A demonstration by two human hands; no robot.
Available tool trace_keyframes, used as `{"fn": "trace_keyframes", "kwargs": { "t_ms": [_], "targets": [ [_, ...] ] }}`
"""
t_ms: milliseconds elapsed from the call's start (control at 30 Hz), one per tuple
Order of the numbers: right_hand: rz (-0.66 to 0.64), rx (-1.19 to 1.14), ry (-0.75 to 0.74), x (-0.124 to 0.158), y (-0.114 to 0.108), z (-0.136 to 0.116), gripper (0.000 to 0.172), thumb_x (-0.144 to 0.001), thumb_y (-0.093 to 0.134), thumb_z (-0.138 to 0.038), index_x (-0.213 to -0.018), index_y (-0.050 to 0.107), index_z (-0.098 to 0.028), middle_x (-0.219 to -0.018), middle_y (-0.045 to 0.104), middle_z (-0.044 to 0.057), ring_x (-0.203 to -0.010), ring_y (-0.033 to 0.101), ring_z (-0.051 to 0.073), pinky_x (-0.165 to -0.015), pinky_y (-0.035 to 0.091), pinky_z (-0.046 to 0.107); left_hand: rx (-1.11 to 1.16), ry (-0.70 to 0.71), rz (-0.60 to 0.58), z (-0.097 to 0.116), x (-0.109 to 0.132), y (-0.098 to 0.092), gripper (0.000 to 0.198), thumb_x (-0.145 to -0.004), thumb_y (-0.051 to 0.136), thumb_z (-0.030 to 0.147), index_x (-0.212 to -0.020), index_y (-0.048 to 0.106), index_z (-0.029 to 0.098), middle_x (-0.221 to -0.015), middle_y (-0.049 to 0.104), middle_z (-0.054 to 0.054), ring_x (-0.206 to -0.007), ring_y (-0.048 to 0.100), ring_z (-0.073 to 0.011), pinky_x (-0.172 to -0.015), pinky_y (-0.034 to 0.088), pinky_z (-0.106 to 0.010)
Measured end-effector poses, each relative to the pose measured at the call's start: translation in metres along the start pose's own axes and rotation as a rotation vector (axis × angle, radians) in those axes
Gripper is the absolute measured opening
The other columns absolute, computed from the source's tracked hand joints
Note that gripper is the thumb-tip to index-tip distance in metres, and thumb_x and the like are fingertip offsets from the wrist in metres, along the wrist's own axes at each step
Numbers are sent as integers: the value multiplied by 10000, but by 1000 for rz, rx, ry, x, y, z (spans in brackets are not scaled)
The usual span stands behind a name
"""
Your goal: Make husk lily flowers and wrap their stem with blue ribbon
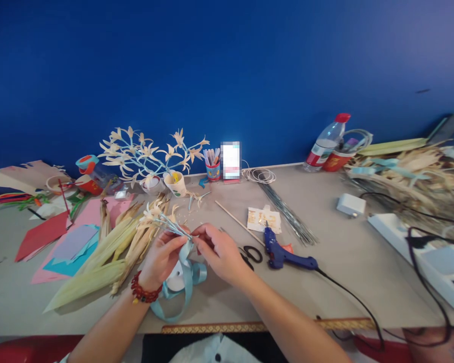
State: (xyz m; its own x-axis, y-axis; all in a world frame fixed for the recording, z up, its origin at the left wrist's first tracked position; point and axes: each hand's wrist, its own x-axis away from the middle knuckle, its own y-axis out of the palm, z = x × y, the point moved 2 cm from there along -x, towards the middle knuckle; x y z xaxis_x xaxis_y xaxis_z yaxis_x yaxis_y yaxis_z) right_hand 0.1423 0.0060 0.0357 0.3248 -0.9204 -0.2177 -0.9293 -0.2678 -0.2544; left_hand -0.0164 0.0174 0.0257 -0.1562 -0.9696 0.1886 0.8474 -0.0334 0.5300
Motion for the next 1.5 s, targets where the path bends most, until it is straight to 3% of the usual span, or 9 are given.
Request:
{"fn": "trace_keyframes", "kwargs": {
  "t_ms": [267,567,867,1267,1500],
  "targets": [
    [-39,72,8,1,-4,0,119,-949,494,-260,-907,586,-198,-666,557,-33,-500,503,81,-499,393,194,-72,35,30,2,1,1,173,-596,845,192,-739,752,163,-735,746,-21,-679,663,-128,-666,518,-226],
    [-158,-143,82,0,-8,2,204,-976,482,-346,-859,543,-191,-623,537,-50,-442,491,62,-460,399,173,-121,15,-66,2,0,-4,231,-630,839,185,-852,776,171,-852,771,-50,-795,676,-163,-789,506,-281],
    [-234,-350,197,0,-11,1,267,-932,567,-425,-833,544,-178,-579,509,-60,-428,451,53,-405,350,147,-99,-51,-165,3,1,-4,193,-650,839,205,-824,763,171,-716,706,-12,-642,603,-116,-623,458,-232],
    [-221,-123,111,1,-11,-3,218,-965,510,-391,-878,548,-194,-630,534,-49,-475,505,71,-458,395,172,-188,2,-168,8,0,-6,197,-638,848,241,-765,732,147,-664,647,9,-588,534,-86,-568,418,-207],
    [-207,108,5,0,-15,-11,197,-983,459,-343,-910,570,-198,-646,579,-38,-526,562,92,-538,432,207,-128,-20,-130,8,2,-4,191,-634,845,234,-762,732,149,-640,645,16,-555,535,-83,-535,422,-204]
  ]
}}
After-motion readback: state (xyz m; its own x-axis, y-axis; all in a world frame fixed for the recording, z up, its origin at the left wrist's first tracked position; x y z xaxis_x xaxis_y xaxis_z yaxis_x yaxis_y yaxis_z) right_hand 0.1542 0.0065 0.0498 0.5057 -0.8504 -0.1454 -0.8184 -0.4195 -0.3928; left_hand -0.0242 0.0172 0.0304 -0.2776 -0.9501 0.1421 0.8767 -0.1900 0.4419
